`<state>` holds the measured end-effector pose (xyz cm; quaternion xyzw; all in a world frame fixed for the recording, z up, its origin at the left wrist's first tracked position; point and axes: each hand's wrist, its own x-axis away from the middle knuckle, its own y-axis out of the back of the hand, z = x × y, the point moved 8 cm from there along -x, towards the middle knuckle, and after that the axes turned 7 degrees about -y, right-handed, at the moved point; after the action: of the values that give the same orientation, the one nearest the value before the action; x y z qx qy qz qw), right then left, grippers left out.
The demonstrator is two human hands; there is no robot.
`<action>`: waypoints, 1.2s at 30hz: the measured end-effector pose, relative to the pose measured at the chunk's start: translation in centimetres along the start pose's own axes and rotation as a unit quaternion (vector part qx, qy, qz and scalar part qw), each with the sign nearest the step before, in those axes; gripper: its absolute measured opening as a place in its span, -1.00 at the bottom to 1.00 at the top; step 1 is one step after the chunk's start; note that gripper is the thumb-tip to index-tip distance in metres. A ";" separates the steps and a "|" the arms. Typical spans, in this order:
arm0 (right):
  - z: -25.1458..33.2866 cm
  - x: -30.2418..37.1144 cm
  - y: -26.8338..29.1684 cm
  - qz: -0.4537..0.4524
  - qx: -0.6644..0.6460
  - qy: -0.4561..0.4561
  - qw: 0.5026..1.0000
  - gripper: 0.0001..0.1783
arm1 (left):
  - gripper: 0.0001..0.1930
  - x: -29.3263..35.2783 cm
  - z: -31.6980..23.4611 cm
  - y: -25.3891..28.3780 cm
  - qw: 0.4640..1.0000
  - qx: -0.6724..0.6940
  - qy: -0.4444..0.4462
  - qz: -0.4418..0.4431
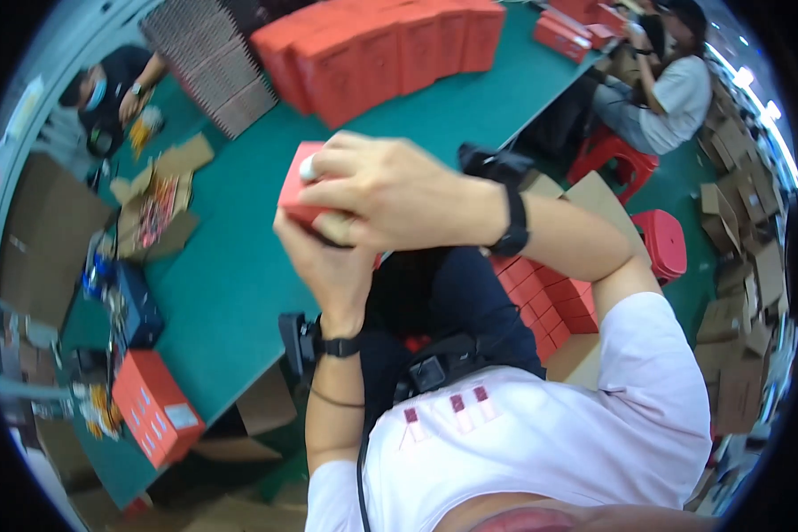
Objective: Packaging individual items into small red boxes and then stacking those boxes into a larger shipping carton.
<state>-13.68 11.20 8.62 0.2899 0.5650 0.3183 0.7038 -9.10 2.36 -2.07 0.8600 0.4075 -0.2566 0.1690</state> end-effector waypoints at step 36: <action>-54.7 14.0 17.9 0.104 0.159 -0.202 0.961 -0.13 | -0.39 4.3 -4.1 19.0 0.889 -0.451 -0.072 0.025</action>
<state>-67.18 36.00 3.27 0.5131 0.4209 0.2305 0.7117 9.38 -4.55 0.34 0.6802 0.4446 -0.1028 0.5736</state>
